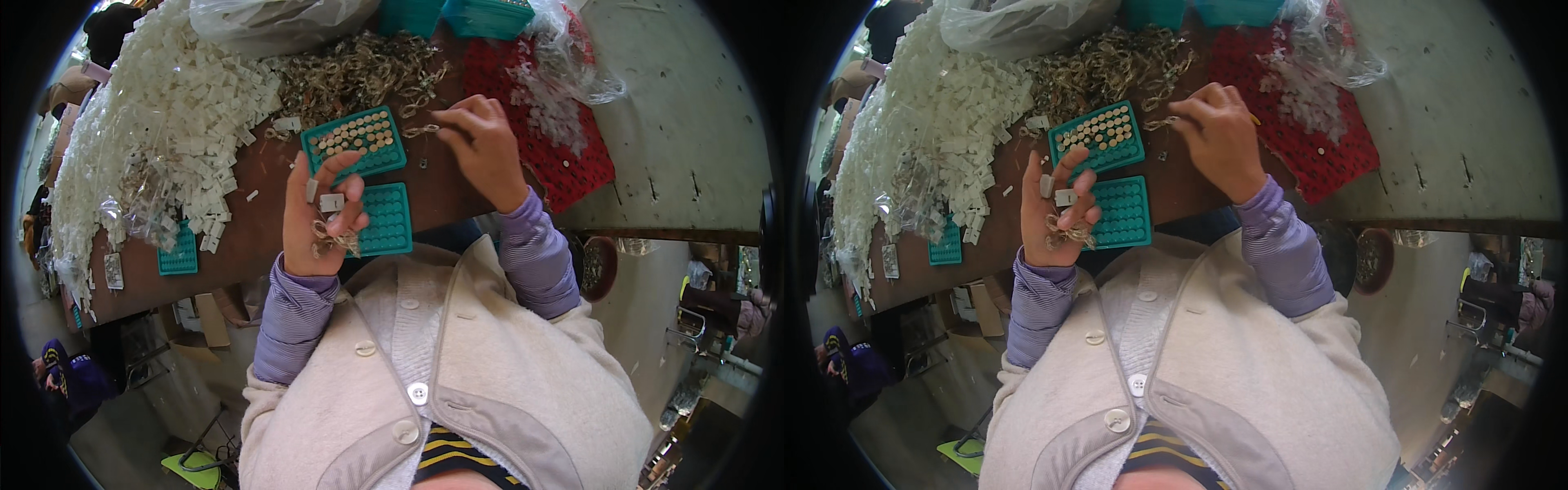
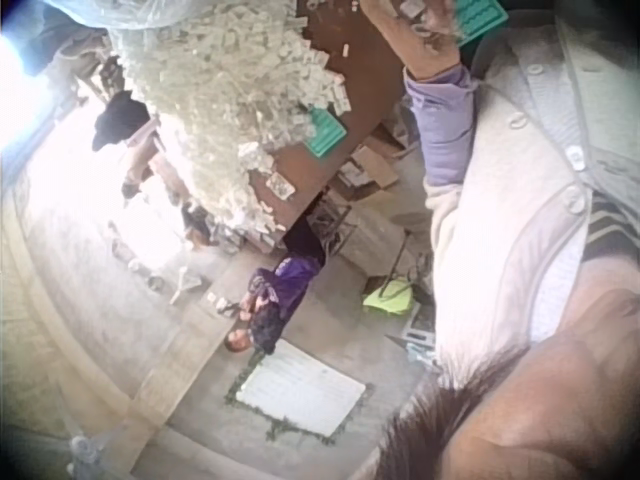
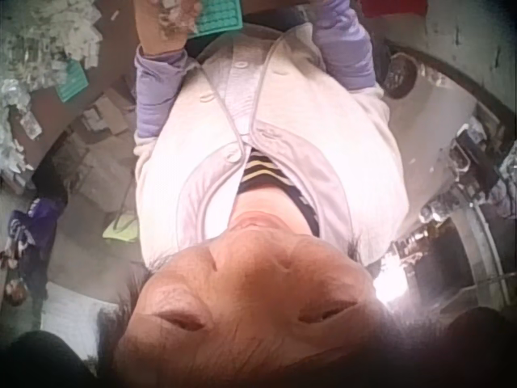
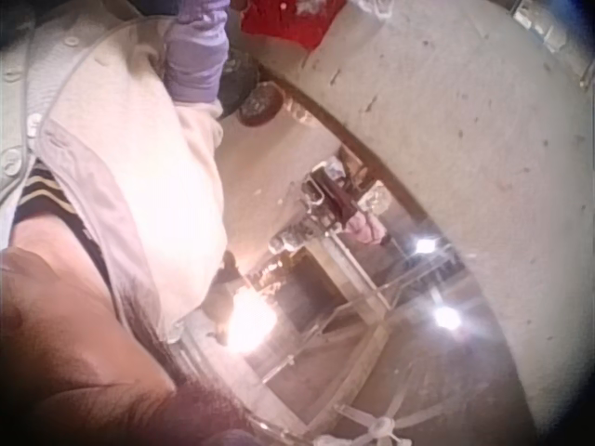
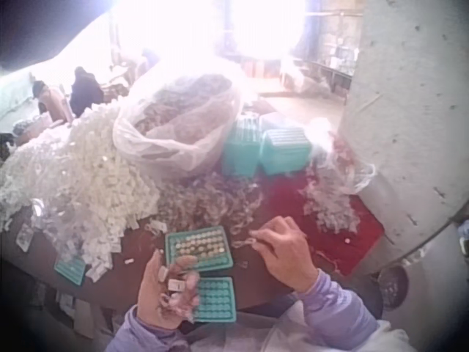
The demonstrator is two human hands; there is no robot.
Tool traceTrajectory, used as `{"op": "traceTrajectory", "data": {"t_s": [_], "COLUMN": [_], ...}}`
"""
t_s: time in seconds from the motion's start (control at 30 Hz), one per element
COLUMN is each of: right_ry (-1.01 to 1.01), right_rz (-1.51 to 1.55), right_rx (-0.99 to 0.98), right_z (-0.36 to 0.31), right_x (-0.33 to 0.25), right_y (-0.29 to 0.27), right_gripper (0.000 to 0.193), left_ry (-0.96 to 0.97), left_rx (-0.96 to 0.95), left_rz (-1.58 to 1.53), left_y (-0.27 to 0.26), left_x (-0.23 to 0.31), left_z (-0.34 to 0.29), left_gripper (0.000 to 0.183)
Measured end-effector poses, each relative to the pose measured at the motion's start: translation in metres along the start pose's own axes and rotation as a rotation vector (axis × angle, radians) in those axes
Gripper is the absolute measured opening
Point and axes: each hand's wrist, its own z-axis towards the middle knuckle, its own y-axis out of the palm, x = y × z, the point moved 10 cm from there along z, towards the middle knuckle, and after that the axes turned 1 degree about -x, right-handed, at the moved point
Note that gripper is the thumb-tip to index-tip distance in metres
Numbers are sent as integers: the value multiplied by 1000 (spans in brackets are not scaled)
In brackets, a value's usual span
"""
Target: The person assembles small white plastic housings with metal contacts and wire leads. They repeatedly insert contacts, attach wires, and test the assembly by pressing a button that causes a red LED to light. Completed units are placed into a green tray on the table.
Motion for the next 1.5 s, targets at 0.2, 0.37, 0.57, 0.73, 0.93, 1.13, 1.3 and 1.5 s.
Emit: {"op": "traceTrajectory", "data": {"t_s": [0.2, 0.37, 0.57, 0.73, 0.93, 1.13, 1.3, 1.5], "right_ry": [-156, 39, -208, -196, 252, -187, -328, -288], "right_rz": [-188, 99, 303, 458, 1100, 626, 510, 501], "right_rx": [-87, -99, 107, 110, -101, -159, -139, -186], "right_z": [0, 4, -15, -25, -40, -33, -39, -45], "right_x": [-6, 10, -54, -79, -63, -97, -101, -90], "right_y": [39, 24, -26, -27, 20, 9, 2, 4], "right_gripper": [18, 14, 20, 21, 25, 27, 31, 26], "left_ry": [-13, 6, -92, 43, 353, 363, 211, 137], "left_rx": [207, 146, 219, 227, 212, 181, 153, 154], "left_rz": [-32, 341, 483, 369, 913, 1032, 1037, 1053], "left_y": [-15, 3, 12, 10, 30, 43, 36, 37], "left_x": [-13, -5, -42, -20, 20, 21, 12, 6], "left_z": [-4, 0, 4, -2, -33, -36, -26, -19], "left_gripper": [36, 36, 33, 28, 13, 13, 15, 16]}}
